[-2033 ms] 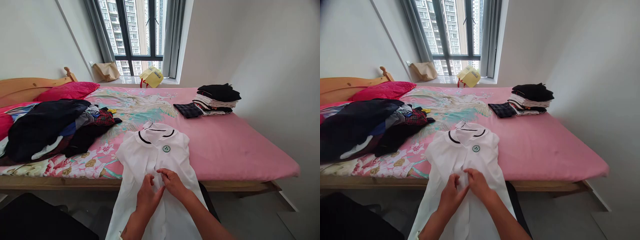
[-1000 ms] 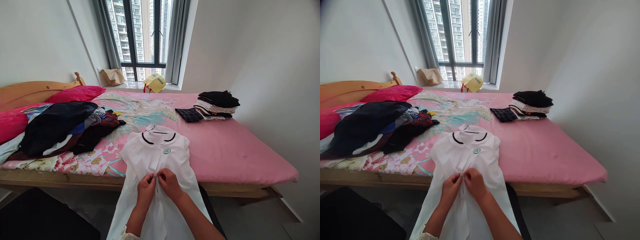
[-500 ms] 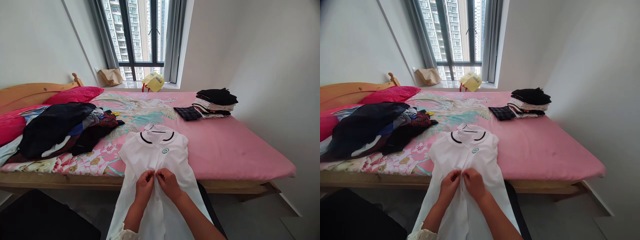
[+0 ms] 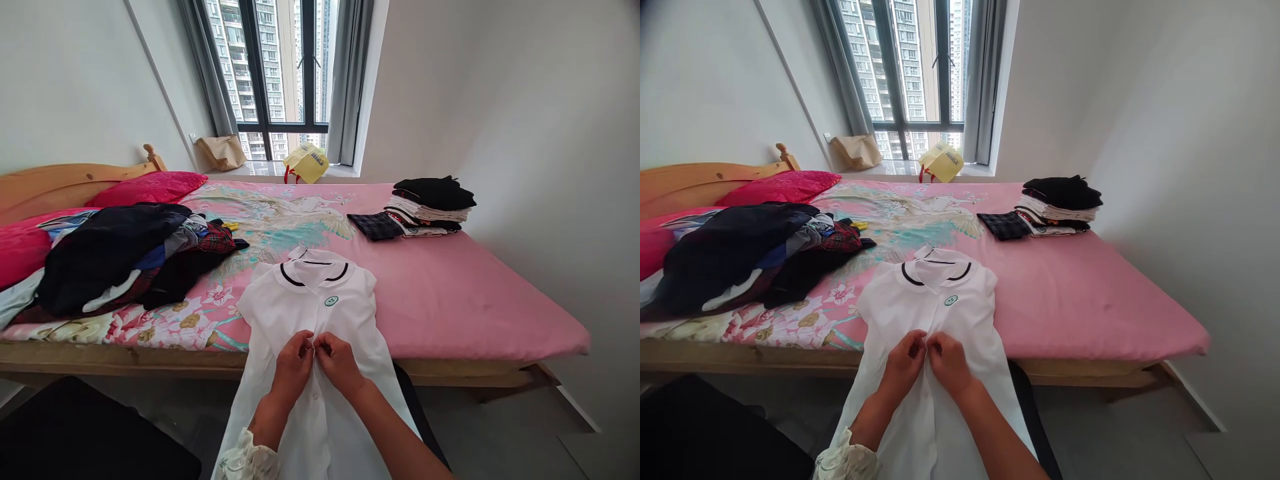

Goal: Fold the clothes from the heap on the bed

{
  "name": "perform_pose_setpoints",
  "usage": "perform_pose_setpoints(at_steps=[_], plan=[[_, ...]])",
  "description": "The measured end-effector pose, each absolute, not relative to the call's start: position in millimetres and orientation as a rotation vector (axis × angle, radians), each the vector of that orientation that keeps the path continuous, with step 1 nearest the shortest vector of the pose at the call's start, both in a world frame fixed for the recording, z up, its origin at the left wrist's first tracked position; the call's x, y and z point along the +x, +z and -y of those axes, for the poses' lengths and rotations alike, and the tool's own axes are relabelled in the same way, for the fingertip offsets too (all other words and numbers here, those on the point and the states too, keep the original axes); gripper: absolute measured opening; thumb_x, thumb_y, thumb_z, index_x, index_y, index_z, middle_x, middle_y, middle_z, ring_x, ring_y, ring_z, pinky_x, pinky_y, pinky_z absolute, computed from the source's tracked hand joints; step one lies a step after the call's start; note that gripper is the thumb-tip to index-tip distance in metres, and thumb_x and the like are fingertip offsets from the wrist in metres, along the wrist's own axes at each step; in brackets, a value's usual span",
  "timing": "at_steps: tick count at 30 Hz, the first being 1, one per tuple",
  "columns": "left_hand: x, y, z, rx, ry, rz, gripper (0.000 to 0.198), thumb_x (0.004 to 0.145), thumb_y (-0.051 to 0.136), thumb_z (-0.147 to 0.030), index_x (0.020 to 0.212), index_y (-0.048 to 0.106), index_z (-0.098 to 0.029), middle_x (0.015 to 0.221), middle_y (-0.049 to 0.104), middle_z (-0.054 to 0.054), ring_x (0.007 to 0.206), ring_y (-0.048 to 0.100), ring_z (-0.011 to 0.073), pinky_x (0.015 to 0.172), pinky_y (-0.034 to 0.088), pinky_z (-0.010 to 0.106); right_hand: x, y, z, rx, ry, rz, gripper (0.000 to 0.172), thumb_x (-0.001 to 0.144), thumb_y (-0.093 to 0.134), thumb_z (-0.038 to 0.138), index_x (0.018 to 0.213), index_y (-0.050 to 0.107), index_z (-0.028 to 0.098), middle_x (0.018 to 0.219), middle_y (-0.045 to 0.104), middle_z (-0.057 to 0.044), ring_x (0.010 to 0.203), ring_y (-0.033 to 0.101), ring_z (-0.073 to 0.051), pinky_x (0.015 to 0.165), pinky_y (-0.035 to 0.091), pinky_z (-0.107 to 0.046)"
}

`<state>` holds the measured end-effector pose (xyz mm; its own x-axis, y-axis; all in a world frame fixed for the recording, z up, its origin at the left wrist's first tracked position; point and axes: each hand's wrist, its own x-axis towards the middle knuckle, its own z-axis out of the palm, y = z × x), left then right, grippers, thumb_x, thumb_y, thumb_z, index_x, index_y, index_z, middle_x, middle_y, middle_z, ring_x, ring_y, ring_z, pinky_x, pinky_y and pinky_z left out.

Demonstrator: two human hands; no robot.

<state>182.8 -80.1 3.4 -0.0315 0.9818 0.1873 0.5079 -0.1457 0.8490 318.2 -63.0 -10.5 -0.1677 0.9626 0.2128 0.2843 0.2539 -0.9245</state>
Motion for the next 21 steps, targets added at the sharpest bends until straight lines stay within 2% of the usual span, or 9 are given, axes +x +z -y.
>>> perform_pose_setpoints(at_steps=[3,6,13,21], plan=[[183,1,80,1.737,1.069,-1.589,0.027,0.079,0.044,-0.023,0.104,0.054,-0.022,0.084,0.062,0.001,0.074,0.060,0.0148,0.074,0.049,0.030,315,-9,63,-1.250,1.002,1.575,0.006,0.077,0.052,0.027,0.075,0.054,0.021,0.068,0.058,0.003,0.062,0.053,-0.012,0.062,0.043,-0.024],[184,-1,80,1.737,1.064,-1.597,0.029,0.079,0.043,-0.022,0.106,0.054,-0.022,0.091,0.064,0.003,0.082,0.062,0.0161,0.078,0.049,0.031,313,-9,60,-1.313,1.058,1.503,0.016,0.073,0.057,0.034,0.068,0.048,0.021,0.062,0.053,0.004,0.059,0.050,-0.011,0.058,0.041,-0.023],[186,-4,81,1.743,1.139,-1.585,0.028,0.080,0.044,-0.021,0.106,0.053,-0.021,0.085,0.062,0.002,0.078,0.061,0.0147,0.079,0.050,0.031,312,-14,51,-1.368,1.125,1.347,0.017,0.066,0.055,0.032,0.062,0.043,0.022,0.054,0.048,0.005,0.055,0.047,-0.012,0.053,0.040,-0.023],[186,-13,82,1.790,1.234,-1.577,0.026,0.082,0.046,-0.022,0.106,0.055,-0.021,0.093,0.062,0.005,0.083,0.061,0.0157,0.079,0.051,0.032,312,-19,52,-1.310,1.184,1.317,0.018,0.066,0.055,0.034,0.063,0.041,0.022,0.053,0.047,0.005,0.054,0.046,-0.012,0.052,0.039,-0.023]])
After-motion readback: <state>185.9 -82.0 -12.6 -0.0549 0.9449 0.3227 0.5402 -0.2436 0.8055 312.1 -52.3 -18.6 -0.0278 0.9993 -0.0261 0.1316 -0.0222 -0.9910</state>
